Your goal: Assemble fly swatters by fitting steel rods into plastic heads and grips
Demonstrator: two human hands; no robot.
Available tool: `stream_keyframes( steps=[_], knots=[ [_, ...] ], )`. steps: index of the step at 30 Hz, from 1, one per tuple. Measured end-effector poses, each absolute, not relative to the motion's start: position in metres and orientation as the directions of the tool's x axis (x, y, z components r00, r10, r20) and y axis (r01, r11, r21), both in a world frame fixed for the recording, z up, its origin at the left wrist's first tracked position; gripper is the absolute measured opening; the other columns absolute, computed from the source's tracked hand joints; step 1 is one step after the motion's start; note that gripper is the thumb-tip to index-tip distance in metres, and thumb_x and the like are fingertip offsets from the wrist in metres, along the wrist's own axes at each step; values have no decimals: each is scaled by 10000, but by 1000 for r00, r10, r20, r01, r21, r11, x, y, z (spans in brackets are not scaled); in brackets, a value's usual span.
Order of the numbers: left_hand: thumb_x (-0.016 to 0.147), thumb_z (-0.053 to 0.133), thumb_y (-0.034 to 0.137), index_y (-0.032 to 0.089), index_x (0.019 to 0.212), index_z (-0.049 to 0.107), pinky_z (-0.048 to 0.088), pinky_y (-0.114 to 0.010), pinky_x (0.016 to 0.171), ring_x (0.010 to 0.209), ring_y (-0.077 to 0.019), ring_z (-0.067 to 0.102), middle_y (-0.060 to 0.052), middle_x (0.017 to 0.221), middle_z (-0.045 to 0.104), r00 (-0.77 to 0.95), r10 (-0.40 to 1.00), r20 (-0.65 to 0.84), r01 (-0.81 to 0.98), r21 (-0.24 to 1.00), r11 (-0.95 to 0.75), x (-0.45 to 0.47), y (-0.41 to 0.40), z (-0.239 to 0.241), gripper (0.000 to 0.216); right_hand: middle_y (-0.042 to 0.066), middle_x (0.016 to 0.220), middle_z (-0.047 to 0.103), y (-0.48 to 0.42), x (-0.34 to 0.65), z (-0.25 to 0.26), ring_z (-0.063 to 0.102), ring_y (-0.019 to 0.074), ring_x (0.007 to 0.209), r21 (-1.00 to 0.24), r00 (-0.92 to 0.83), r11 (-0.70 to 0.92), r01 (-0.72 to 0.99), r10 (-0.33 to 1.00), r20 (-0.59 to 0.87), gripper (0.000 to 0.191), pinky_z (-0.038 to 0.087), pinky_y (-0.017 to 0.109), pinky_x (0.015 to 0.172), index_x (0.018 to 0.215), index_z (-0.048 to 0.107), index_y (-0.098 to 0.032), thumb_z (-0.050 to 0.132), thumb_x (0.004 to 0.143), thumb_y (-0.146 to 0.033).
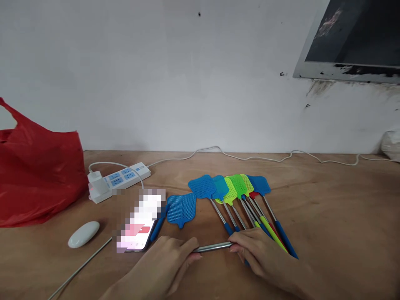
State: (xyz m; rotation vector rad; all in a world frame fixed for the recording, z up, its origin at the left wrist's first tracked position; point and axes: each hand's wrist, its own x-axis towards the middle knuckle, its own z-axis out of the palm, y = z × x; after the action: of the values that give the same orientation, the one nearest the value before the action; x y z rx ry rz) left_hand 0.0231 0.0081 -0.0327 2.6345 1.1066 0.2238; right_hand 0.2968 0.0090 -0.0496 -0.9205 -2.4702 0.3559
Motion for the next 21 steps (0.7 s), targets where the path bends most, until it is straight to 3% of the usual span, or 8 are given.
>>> stream_keyframes(
  steps=[8, 13, 16, 21],
  knots=[
    [1083, 222, 389, 232, 930, 537, 292, -313, 563, 673, -234, 621, -23, 781, 677, 653, 757, 29, 700, 357, -618, 24, 17, -34, 384, -18, 682, 642, 21, 302, -36, 616, 146, 618, -602, -534, 548, 581, 815, 226, 245, 400, 242, 594, 965, 626, -216, 435, 1037, -351],
    [1073, 218, 393, 227, 925, 539, 312, -315, 584, 689, -240, 602, -43, 788, 650, 637, 771, 7, 715, 369, -594, 24, 18, -34, 390, -19, 599, 616, 28, 304, -30, 594, 132, 556, -687, -518, 540, 487, 811, 270, 366, 412, 242, 569, 731, 547, -212, 412, 1035, -364],
    [1067, 232, 377, 222, 916, 536, 333, -316, 609, 723, -239, 598, -48, 802, 634, 617, 787, -9, 722, 404, -562, 28, 18, -31, 374, -18, 572, 606, 31, 298, -28, 580, 131, 525, -757, -479, 503, 417, 830, 288, 366, 418, 241, 540, 732, 542, -210, 420, 1030, -385],
    [1062, 273, 373, 228, 816, 490, 322, -304, 608, 707, -211, 583, -14, 736, 597, 596, 802, 29, 704, 460, -540, 42, 19, -19, 358, -29, 595, 584, 46, 280, -18, 536, 111, 494, -939, -304, 290, 185, 925, 226, 409, 423, 222, 486, 733, 549, -202, 475, 992, -509]
  ],
)
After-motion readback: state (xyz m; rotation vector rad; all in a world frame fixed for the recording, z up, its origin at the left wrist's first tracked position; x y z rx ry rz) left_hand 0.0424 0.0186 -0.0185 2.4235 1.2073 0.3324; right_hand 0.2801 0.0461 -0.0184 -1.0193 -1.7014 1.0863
